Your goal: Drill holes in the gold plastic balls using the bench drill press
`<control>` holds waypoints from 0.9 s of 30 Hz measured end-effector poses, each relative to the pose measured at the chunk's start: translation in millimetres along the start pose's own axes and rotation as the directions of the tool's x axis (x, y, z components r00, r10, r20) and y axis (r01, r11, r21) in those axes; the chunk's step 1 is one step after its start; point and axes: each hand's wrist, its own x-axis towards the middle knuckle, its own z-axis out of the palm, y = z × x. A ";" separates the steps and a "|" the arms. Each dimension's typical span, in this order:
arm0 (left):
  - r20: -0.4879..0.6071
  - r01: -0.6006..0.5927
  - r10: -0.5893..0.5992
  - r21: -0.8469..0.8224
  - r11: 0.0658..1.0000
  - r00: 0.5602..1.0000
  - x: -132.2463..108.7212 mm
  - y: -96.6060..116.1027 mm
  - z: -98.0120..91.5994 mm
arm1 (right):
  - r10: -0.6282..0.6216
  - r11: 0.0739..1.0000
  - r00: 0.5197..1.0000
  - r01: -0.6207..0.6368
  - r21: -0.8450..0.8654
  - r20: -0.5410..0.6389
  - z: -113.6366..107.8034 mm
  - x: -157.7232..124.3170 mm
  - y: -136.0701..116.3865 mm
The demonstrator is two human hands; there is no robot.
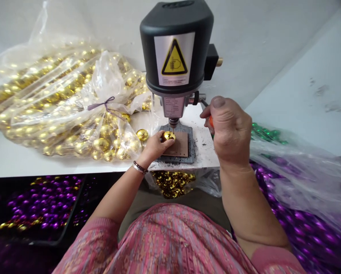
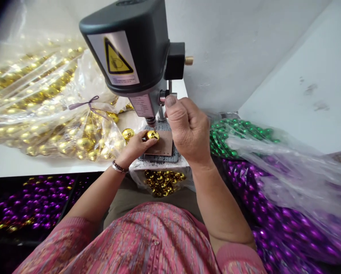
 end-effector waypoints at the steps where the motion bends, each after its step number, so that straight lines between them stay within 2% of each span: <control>1: 0.002 -0.002 0.002 0.025 1.000 1.000 0.7 1.3 0.6 | -0.002 1.000 1.000 0.002 0.002 0.004 -0.2 -0.1 -0.2; 5: 0.016 -0.058 0.056 0.075 0.996 0.998 4.2 0.6 4.5 | -0.014 1.000 1.000 0.014 0.010 0.015 -0.9 -0.8 -0.6; 9: -0.024 -0.146 0.150 0.107 0.983 0.988 6.0 0.1 10.7 | -0.019 1.000 0.999 0.020 -0.019 0.025 -1.6 -2.1 -0.5; 12: -0.033 -0.167 0.171 0.114 0.979 0.985 6.5 2.3 15.2 | -0.017 1.000 1.000 0.017 -0.014 0.023 -1.4 -2.7 0.6; 24: 0.015 -0.185 0.188 -0.103 0.977 0.982 9.4 -8.7 21.6 | -0.001 1.000 1.000 0.001 0.017 0.016 -2.7 -17.5 19.0; 27: 0.018 -0.174 0.177 -0.123 0.977 0.984 8.1 -8.0 21.8 | -0.036 0.999 0.999 0.036 0.004 -0.002 -1.9 -21.3 27.0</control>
